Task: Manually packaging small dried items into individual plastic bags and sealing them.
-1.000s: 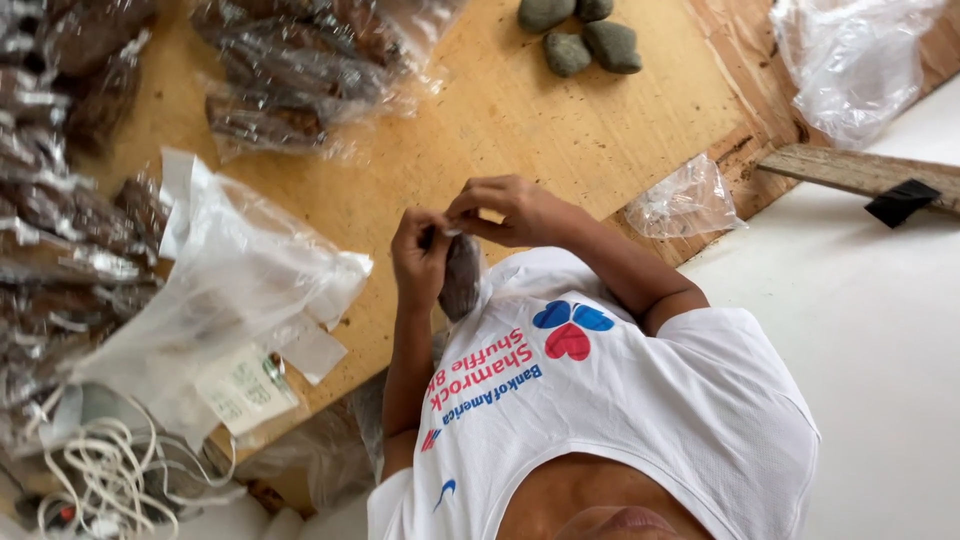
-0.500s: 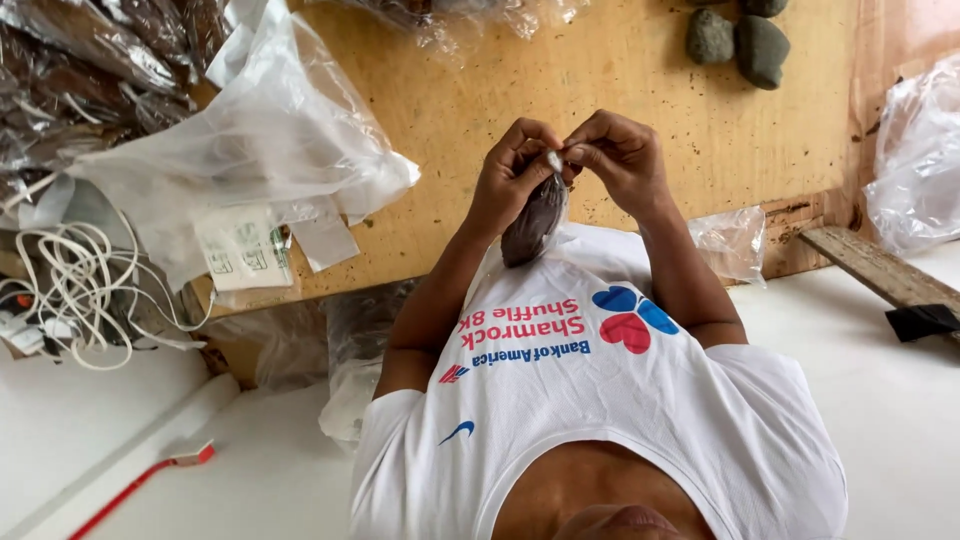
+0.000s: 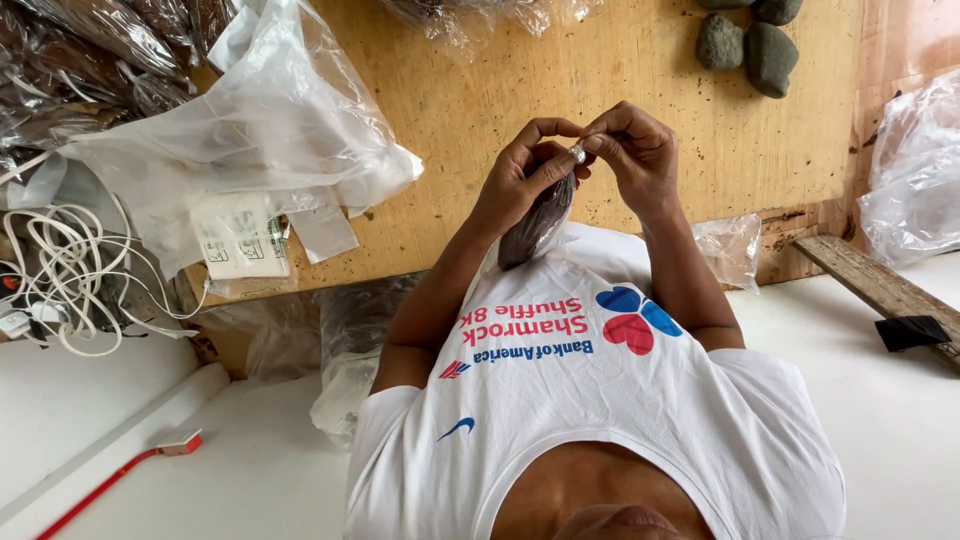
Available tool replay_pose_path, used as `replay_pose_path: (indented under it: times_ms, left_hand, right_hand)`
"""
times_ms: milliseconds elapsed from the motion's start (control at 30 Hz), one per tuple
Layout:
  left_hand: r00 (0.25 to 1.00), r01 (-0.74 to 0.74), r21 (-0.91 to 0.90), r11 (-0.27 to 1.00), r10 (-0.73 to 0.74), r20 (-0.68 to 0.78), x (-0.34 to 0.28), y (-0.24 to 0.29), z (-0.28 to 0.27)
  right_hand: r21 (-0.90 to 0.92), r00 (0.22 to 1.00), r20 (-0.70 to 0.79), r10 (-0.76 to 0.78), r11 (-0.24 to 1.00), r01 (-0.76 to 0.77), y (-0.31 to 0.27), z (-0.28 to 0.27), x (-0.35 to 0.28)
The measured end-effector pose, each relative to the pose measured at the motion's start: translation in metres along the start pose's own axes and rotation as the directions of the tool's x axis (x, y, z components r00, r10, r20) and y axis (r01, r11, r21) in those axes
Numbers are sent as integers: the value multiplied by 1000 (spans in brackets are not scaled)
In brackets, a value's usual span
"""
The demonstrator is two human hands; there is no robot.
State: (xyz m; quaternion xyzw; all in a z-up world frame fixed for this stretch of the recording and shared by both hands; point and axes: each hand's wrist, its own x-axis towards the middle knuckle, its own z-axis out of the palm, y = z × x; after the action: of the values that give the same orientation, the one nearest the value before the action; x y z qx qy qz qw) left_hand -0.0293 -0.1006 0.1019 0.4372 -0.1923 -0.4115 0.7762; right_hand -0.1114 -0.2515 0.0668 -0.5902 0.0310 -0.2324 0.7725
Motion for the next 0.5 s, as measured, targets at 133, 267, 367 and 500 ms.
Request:
replay_pose_path:
  times_ms: [133, 267, 367, 500]
  left_hand:
    - [999, 12, 39, 999, -11, -30, -1, -7, -1]
    - [994, 47, 66, 997, -39, -106, -3, -6, 2]
    - [984, 97, 164, 982, -70, -161, -3, -5, 2]
    - [976, 39, 139, 990, -8, -218, 2, -12, -6]
  right_hand:
    - [-47, 999, -7, -49, 998, 48, -3, 2, 2]
    - [-173, 994, 10, -105, 979, 105, -2, -3, 5]
    - [-222, 994, -9, -105, 970, 100, -3, -1, 7]
    - [-227, 998, 63, -26, 973, 39, 4, 4, 11]
